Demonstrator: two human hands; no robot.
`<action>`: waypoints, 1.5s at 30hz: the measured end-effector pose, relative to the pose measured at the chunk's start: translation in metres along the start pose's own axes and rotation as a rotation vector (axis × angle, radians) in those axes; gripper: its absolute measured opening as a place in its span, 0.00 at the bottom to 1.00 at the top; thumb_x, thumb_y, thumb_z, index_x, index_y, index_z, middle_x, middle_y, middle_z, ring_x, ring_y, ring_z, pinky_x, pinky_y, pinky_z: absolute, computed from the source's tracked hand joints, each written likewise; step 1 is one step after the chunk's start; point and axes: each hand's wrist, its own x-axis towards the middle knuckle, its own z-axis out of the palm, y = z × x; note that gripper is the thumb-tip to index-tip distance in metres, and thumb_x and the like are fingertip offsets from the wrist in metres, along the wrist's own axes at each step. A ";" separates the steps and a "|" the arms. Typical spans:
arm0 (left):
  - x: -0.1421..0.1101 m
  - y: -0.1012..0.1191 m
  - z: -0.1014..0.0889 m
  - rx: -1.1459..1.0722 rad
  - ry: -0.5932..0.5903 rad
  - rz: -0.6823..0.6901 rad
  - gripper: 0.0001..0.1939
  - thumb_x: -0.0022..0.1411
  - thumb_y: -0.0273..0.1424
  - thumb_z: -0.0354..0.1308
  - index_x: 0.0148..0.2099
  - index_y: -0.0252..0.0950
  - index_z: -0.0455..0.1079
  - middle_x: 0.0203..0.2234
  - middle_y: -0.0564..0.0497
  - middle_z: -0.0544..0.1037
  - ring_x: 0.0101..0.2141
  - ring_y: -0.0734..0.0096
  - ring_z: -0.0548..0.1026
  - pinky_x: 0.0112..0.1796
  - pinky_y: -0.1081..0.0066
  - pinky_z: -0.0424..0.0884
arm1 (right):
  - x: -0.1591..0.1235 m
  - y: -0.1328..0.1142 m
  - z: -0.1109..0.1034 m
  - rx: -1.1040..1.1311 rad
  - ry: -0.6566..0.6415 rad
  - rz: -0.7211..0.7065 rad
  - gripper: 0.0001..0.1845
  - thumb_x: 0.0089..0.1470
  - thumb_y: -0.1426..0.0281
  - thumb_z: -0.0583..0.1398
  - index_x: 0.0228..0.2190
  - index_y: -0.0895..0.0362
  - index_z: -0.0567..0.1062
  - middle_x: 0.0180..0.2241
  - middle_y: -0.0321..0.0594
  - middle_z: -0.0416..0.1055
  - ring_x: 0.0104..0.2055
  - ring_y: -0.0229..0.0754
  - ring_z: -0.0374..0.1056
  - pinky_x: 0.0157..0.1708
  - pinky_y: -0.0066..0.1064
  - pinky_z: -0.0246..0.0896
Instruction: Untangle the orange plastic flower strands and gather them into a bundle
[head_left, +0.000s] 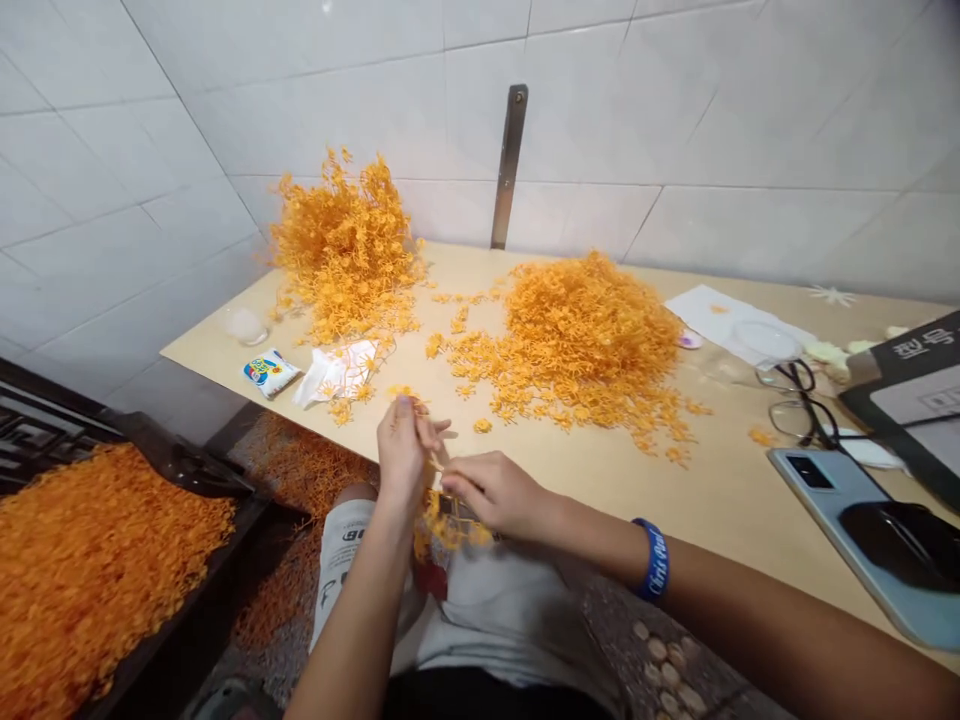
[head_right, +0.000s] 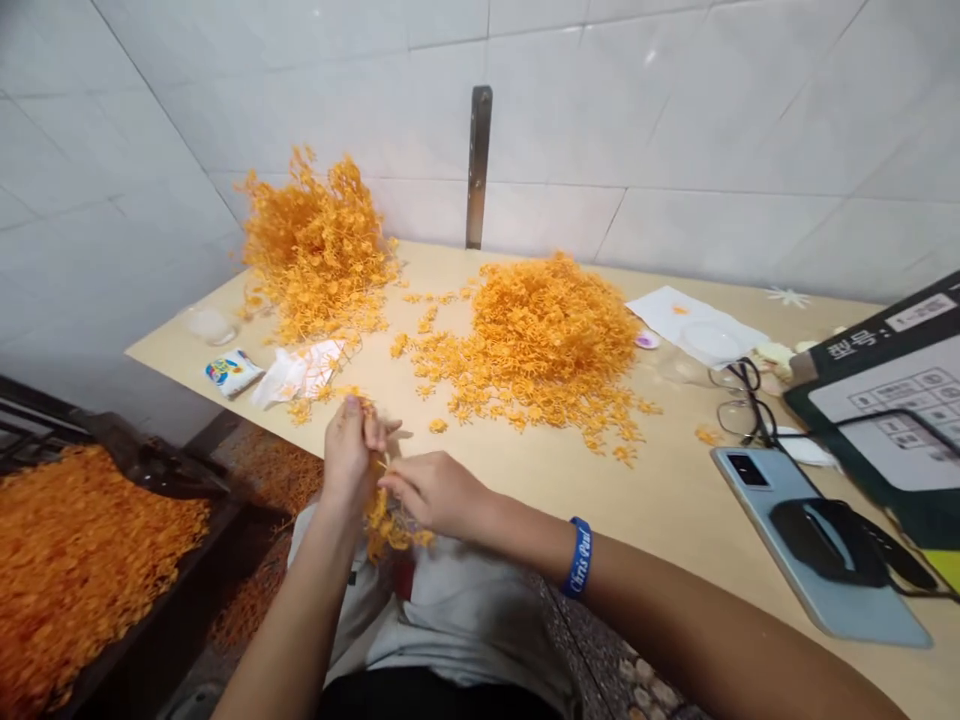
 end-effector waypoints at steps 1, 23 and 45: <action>0.001 -0.001 0.000 0.042 -0.021 0.006 0.21 0.60 0.48 0.58 0.28 0.35 0.65 0.10 0.60 0.65 0.15 0.79 0.66 0.34 0.71 0.73 | 0.001 0.000 -0.004 0.014 0.049 0.020 0.12 0.61 0.70 0.52 0.26 0.57 0.69 0.23 0.36 0.66 0.25 0.37 0.61 0.29 0.27 0.55; -0.004 0.004 -0.014 0.474 -0.436 -0.051 0.21 0.55 0.44 0.64 0.24 0.33 0.64 0.15 0.58 0.63 0.19 0.80 0.60 0.23 0.77 0.56 | 0.030 0.046 -0.051 0.082 0.339 0.240 0.22 0.48 0.84 0.54 0.40 0.55 0.80 0.59 0.45 0.65 0.64 0.46 0.58 0.66 0.45 0.46; -0.013 0.008 0.003 0.683 -0.597 0.093 0.23 0.62 0.43 0.52 0.19 0.35 0.60 0.15 0.55 0.62 0.21 0.75 0.59 0.25 0.73 0.55 | 0.024 0.002 -0.029 0.373 0.236 0.254 0.12 0.55 0.65 0.58 0.26 0.59 0.78 0.28 0.42 0.77 0.33 0.43 0.71 0.35 0.33 0.65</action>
